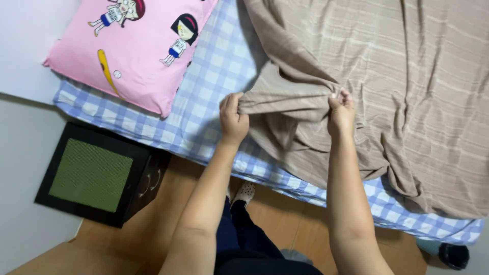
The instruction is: Taking a blanket from a closet and spreading it neatly over a bed.
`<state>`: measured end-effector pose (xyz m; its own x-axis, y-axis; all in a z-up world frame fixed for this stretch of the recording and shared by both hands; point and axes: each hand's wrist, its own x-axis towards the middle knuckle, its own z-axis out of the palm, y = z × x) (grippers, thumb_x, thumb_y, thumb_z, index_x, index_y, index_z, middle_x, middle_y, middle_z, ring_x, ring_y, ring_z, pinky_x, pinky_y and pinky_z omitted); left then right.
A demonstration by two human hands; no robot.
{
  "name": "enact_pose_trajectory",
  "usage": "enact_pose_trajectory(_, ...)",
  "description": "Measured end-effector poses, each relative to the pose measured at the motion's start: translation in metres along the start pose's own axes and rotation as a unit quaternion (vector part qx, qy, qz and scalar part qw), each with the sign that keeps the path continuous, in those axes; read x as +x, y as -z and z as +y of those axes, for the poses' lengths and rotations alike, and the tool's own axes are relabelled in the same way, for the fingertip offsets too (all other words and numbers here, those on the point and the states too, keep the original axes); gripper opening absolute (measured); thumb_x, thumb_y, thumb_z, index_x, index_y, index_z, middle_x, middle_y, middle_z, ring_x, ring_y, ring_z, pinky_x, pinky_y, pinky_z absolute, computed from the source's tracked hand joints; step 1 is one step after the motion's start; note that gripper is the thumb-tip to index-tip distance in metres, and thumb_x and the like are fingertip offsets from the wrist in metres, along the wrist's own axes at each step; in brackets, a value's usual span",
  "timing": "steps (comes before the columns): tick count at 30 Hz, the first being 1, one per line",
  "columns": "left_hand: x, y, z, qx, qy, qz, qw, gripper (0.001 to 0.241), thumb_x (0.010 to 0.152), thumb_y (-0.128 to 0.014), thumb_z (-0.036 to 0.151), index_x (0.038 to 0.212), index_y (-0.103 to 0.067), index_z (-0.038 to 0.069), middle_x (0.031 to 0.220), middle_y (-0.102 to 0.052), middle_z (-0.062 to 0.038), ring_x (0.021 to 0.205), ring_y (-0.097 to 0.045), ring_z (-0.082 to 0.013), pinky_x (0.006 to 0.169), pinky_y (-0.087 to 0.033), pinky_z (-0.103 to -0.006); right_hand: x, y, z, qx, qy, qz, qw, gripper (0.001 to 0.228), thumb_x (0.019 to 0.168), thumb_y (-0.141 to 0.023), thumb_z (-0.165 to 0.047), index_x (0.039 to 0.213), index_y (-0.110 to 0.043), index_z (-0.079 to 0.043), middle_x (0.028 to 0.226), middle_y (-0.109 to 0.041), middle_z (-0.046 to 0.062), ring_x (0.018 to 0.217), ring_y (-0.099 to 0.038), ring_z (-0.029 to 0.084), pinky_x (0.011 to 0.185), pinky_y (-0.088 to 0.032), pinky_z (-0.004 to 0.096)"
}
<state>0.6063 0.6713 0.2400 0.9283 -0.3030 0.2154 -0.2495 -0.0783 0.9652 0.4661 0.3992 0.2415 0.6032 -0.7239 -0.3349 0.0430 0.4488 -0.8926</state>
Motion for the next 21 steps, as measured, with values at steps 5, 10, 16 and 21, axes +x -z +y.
enact_pose_trajectory(5, -0.014, 0.034, 0.070, 0.187, -0.219, -0.178, 0.941, 0.012, 0.084, -0.062, 0.011, 0.092, -0.069, 0.007, 0.084, -0.069, -0.012, 0.088, -0.066, -0.0328, 0.092, -0.047, -0.0471, -0.065, -0.043, 0.017, -0.248, 0.169, -0.164, 0.940, 0.069, 0.081, -0.047, 0.018, 0.143, -0.053, -0.012, 0.132, -0.057, 0.013, 0.107, -0.056, 0.016, 0.084, -0.050, 0.026)
enact_pose_trajectory(10, -0.025, 0.041, 0.048, 0.206, -0.089, -0.408, 0.885, 0.026, 0.083, -0.067, 0.022, 0.102, -0.072, 0.006, 0.102, -0.074, -0.015, 0.098, -0.070, -0.0321, 0.093, -0.052, -0.0461, -0.106, -0.089, 0.075, -0.150, -0.141, -0.327, 0.922, 0.053, 0.085, -0.044, -0.001, 0.134, -0.062, -0.004, 0.127, -0.067, 0.016, 0.114, -0.063, 0.019, 0.099, -0.050, 0.033)
enact_pose_trajectory(16, -0.003, 0.044, -0.078, 0.154, 0.199, -0.427, 0.869, 0.042, 0.089, -0.065, 0.041, 0.117, -0.074, 0.012, 0.116, -0.076, -0.009, 0.108, -0.072, -0.0273, 0.094, -0.055, -0.0404, -0.070, -0.052, 0.213, 0.011, -0.275, -0.092, 0.957, 0.030, 0.087, -0.047, -0.004, 0.103, -0.071, 0.004, 0.096, -0.072, 0.013, 0.080, -0.065, 0.020, 0.075, -0.054, 0.034)
enact_pose_trajectory(21, 0.026, 0.016, -0.172, 0.118, 0.236, -0.204, 0.943, 0.066, 0.090, -0.074, 0.039, 0.141, -0.050, 0.005, 0.135, -0.060, -0.018, 0.120, -0.060, -0.0332, 0.097, -0.050, -0.0423, -0.100, -0.083, 0.184, 0.073, -0.175, -0.117, 0.975, 0.018, 0.088, -0.054, -0.002, 0.072, -0.057, -0.009, 0.070, -0.056, 0.000, 0.066, -0.050, 0.013, 0.063, -0.043, 0.026)
